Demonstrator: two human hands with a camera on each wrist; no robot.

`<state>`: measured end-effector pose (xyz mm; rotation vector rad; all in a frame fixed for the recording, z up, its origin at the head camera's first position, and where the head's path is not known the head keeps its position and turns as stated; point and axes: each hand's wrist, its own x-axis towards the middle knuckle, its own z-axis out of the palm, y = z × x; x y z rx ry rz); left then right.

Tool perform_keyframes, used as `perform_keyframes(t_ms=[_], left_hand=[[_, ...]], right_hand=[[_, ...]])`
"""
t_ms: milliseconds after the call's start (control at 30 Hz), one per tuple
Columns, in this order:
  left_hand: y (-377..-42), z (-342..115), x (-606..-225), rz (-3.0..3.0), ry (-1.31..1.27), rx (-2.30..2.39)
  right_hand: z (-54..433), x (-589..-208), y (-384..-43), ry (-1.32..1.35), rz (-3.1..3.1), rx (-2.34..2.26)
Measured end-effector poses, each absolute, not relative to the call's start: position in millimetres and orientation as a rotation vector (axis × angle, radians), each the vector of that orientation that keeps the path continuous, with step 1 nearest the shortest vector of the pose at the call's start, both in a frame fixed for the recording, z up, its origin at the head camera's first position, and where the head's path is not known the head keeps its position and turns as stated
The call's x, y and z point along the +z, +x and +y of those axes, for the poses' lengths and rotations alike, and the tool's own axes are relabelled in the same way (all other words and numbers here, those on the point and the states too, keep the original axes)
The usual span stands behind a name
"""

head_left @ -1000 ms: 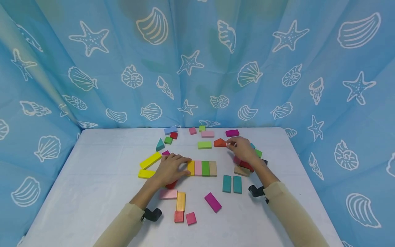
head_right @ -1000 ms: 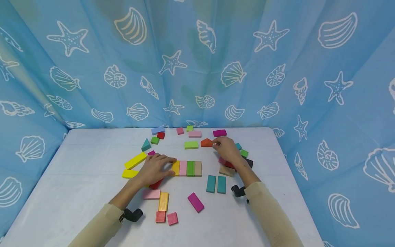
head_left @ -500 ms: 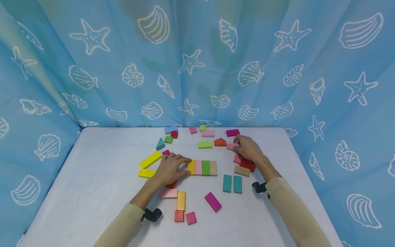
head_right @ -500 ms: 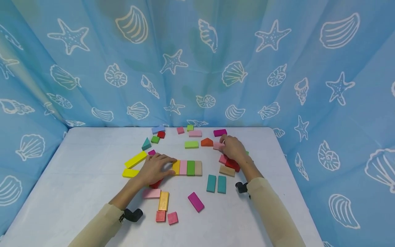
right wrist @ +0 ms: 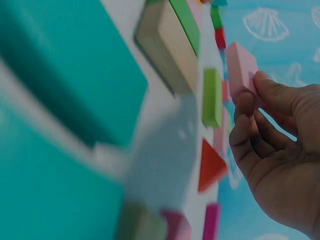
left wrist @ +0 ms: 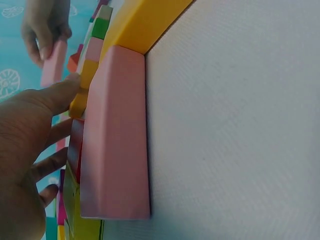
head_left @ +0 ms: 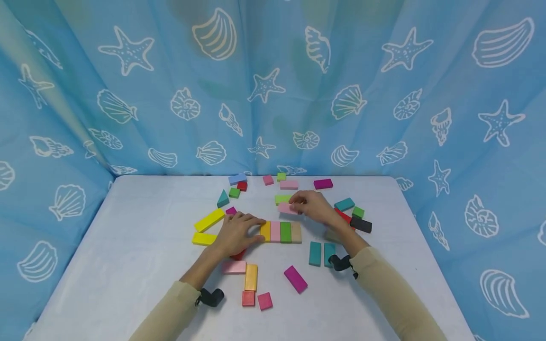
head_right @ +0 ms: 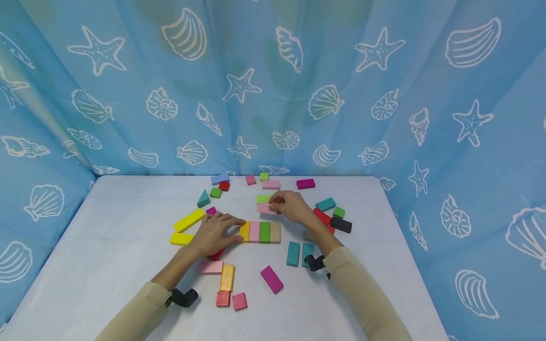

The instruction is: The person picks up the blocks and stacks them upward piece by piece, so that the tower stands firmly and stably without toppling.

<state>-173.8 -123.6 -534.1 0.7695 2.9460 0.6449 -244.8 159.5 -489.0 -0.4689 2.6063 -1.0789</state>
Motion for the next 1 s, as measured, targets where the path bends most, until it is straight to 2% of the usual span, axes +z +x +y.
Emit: perform_keyframes(t_ms=[467, 1000], left_hand=[[-173, -121, -533, 2.966, 0.742, 0.603], [-174, -120, -532, 2.965, 0.742, 0.602]], right_hand=[[116, -506, -253, -0.537, 2.556, -0.891], [113, -510, -257, -0.583, 2.514, -0.907]])
